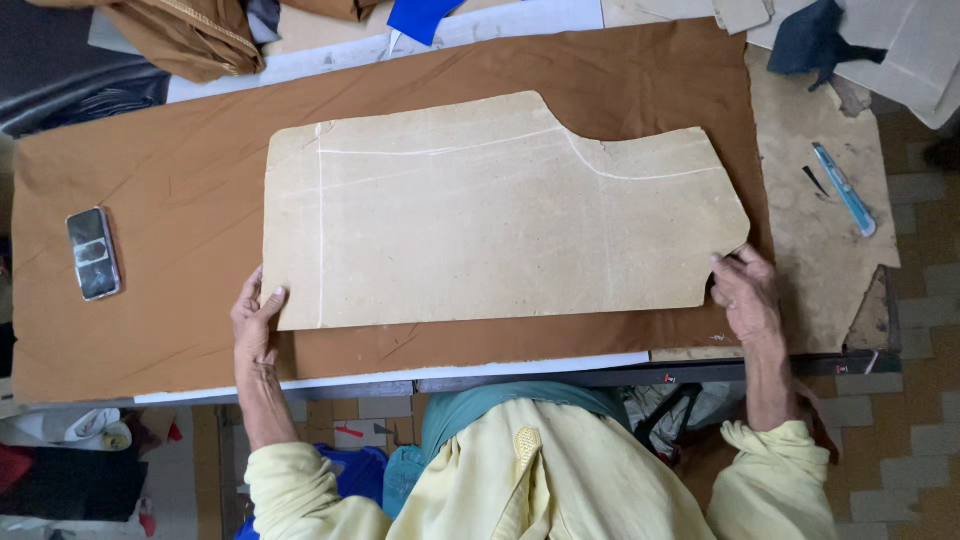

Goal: The person places a cardboard pattern on a brown sheet, measures and marks lines using a tape measure and ruler, then traces and refines the outline with chalk. They handle a smaller cardboard piece and continue marking the sheet.

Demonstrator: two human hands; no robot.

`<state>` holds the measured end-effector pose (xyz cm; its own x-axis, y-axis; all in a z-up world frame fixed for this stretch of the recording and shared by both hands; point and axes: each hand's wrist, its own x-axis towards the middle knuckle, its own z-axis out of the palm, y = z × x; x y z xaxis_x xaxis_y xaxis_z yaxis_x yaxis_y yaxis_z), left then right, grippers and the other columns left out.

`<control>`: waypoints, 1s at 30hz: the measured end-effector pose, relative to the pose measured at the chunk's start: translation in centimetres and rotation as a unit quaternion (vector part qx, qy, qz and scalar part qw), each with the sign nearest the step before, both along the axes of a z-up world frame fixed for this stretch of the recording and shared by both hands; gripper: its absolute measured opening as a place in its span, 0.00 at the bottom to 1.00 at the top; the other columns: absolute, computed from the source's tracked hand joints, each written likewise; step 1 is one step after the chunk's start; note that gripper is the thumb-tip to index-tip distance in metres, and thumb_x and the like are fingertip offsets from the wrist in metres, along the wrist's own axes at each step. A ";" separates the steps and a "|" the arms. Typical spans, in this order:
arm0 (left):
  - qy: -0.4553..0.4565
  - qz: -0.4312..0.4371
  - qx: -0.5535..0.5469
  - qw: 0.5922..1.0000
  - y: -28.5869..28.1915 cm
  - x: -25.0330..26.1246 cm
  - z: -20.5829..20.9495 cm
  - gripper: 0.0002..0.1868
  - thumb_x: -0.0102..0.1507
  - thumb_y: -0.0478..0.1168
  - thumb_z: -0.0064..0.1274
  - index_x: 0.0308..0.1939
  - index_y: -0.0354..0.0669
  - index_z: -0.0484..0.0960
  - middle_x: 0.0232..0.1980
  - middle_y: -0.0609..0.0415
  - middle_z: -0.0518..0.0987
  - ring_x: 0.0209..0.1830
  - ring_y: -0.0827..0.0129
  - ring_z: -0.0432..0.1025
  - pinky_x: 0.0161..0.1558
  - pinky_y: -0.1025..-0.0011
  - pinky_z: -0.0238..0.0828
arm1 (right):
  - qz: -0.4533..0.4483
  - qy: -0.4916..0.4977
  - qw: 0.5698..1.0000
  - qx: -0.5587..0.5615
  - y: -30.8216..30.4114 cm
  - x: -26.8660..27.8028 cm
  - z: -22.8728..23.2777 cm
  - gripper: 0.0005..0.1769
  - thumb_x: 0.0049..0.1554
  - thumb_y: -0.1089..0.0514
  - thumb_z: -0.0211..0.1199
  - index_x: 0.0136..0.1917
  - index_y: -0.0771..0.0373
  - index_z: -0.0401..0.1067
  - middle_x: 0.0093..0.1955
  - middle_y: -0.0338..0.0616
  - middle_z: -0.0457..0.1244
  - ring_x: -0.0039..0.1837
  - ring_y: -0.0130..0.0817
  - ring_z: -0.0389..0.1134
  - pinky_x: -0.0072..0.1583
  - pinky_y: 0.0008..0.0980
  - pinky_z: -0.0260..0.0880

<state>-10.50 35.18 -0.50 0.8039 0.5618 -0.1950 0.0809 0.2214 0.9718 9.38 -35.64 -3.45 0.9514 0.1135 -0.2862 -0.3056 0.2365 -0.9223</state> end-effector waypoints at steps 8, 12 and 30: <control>-0.017 0.046 0.023 0.999 -1.4 0.3 0.2 0.34 0.61 0.23 0.58 0.72 0.29 0.70 0.65 0.45 0.78 0.62 0.68 0.75 0.64 0.69 0.72 | -0.004 0.051 0.992 -0.111 3.1 -1.1 1.8 0.28 0.60 0.61 0.64 0.72 0.58 0.66 0.44 0.37 0.68 0.30 0.12 0.49 0.29 0.17 0.45; -0.074 0.063 0.027 0.995 -2.6 0.6 1.9 0.35 0.60 0.21 0.57 0.72 0.29 0.69 0.67 0.45 0.78 0.62 0.65 0.75 0.64 0.68 0.74 | -0.015 0.011 0.999 -0.035 3.2 -1.4 2.6 0.30 0.60 0.61 0.64 0.74 0.58 0.63 0.48 0.36 0.68 0.31 0.10 0.53 0.29 0.15 0.45; -0.115 0.067 -0.044 0.990 -2.1 6.6 0.0 0.35 0.61 0.19 0.54 0.73 0.30 0.68 0.66 0.43 0.78 0.59 0.61 0.77 0.60 0.64 0.76 | -0.037 -0.026 0.997 -0.063 2.9 7.3 0.2 0.25 0.61 0.62 0.64 0.71 0.58 0.66 0.53 0.38 0.70 0.43 0.17 0.69 0.34 0.16 0.64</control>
<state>-3.87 33.09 -0.49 0.7517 0.6559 -0.0694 -0.1756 0.3004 0.9375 16.66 -32.73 -3.24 0.9699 0.0091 -0.2433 -0.2422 0.1383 -0.9603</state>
